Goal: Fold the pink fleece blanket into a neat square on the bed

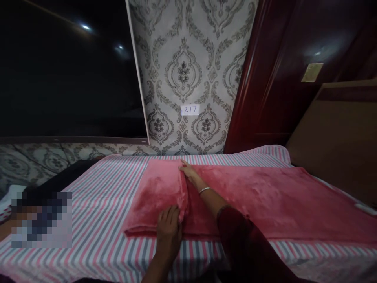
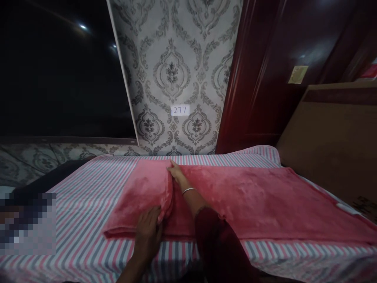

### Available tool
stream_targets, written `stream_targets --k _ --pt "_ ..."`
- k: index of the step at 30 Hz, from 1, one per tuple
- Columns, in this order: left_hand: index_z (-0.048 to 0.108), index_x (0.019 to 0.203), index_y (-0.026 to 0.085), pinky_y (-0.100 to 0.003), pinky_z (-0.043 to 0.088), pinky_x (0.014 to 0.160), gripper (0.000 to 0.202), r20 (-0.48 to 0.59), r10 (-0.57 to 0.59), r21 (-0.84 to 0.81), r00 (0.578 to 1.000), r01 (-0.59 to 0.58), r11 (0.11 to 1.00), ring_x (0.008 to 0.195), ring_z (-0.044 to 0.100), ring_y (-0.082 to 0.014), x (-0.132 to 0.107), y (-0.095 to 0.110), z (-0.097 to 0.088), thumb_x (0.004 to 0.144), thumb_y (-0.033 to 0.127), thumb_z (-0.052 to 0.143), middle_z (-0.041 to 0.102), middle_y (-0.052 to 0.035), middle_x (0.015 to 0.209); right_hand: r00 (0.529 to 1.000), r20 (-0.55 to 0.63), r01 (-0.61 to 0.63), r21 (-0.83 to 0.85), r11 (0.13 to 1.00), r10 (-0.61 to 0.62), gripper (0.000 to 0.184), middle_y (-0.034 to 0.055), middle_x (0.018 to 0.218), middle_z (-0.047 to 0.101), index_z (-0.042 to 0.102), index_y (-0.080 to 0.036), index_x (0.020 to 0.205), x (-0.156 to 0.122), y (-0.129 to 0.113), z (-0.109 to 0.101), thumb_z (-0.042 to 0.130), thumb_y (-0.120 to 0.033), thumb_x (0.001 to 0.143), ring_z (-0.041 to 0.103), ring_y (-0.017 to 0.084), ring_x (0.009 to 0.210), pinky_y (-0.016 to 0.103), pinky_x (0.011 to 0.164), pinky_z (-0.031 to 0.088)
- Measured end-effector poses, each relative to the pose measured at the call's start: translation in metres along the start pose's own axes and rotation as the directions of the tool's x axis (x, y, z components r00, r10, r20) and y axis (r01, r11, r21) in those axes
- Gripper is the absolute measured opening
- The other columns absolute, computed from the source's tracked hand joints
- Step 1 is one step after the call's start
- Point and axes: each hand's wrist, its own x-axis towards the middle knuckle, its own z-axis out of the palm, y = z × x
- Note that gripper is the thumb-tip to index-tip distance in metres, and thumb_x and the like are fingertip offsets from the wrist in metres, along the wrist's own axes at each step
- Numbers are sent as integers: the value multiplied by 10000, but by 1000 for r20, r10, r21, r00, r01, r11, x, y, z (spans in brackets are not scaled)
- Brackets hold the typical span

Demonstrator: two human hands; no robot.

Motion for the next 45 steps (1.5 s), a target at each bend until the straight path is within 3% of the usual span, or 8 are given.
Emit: stream_targets --k 4,9,15,19,28,34,40,45 --pt "639 1091 145 -362 456 868 288 19 27 3 999 -27 1000 985 639 -239 10 1 -8 888 70 449 742 -105 1054 994 -30 103 -56 993 -105 630 61 1155 729 577 -142 1382 7 -7 0 567 -90 754 671 166 926 317 890 549" --pt "641 1134 147 -398 442 923 331 2 56 -59 998 -55 997 1055 619 -259 27 16 -12 862 72 469 734 -115 1132 951 -169 225 -195 955 -258 688 68 1402 612 526 -204 1450 0 -3 -37 532 -110 769 564 196 1270 357 1104 423" --pt "684 1019 191 -362 481 829 309 193 72 -176 979 -38 984 962 638 -236 9 44 10 781 53 543 744 -80 1060 947 -227 139 -356 924 -229 646 145 1397 607 581 -112 1391 -24 29 -77 567 -116 745 571 254 1288 413 1146 379" --pt "684 1077 195 -377 483 861 370 213 58 -189 975 -18 982 998 635 -243 4 47 11 768 43 547 736 -88 1083 954 -194 139 -383 913 -227 604 85 1323 670 609 -182 1370 -20 33 -78 575 -133 769 630 215 1206 375 1098 440" --pt "688 1114 191 -411 514 863 397 312 79 -132 947 -40 990 1018 636 -265 3 57 23 773 42 550 728 -96 1140 948 -223 127 -392 911 -228 518 96 1270 699 662 -160 1295 -10 34 -81 546 -138 791 658 214 1157 379 1081 453" --pt "680 1160 179 -425 512 907 402 321 83 -134 943 -41 990 1090 620 -279 -6 58 26 803 48 551 710 -112 1203 947 -221 112 -448 887 -231 650 141 1416 592 557 -121 1405 -32 36 -83 611 -178 760 578 253 1281 376 1132 400" --pt "664 1212 175 -464 509 931 442 370 60 -151 927 -4 988 1137 610 -296 -4 63 25 804 48 554 677 -132 1285 953 -143 163 -504 848 -268 817 117 1475 540 442 -159 1497 -64 42 -82 663 -213 712 523 273 1338 396 1162 366" --pt "632 1269 166 -508 467 1038 506 455 85 -348 886 90 933 1216 585 -300 8 61 -2 766 124 595 660 -142 1311 966 -42 161 -673 722 -254 762 118 1459 554 433 -174 1508 -88 46 -91 609 -257 771 511 311 1344 462 1150 373"
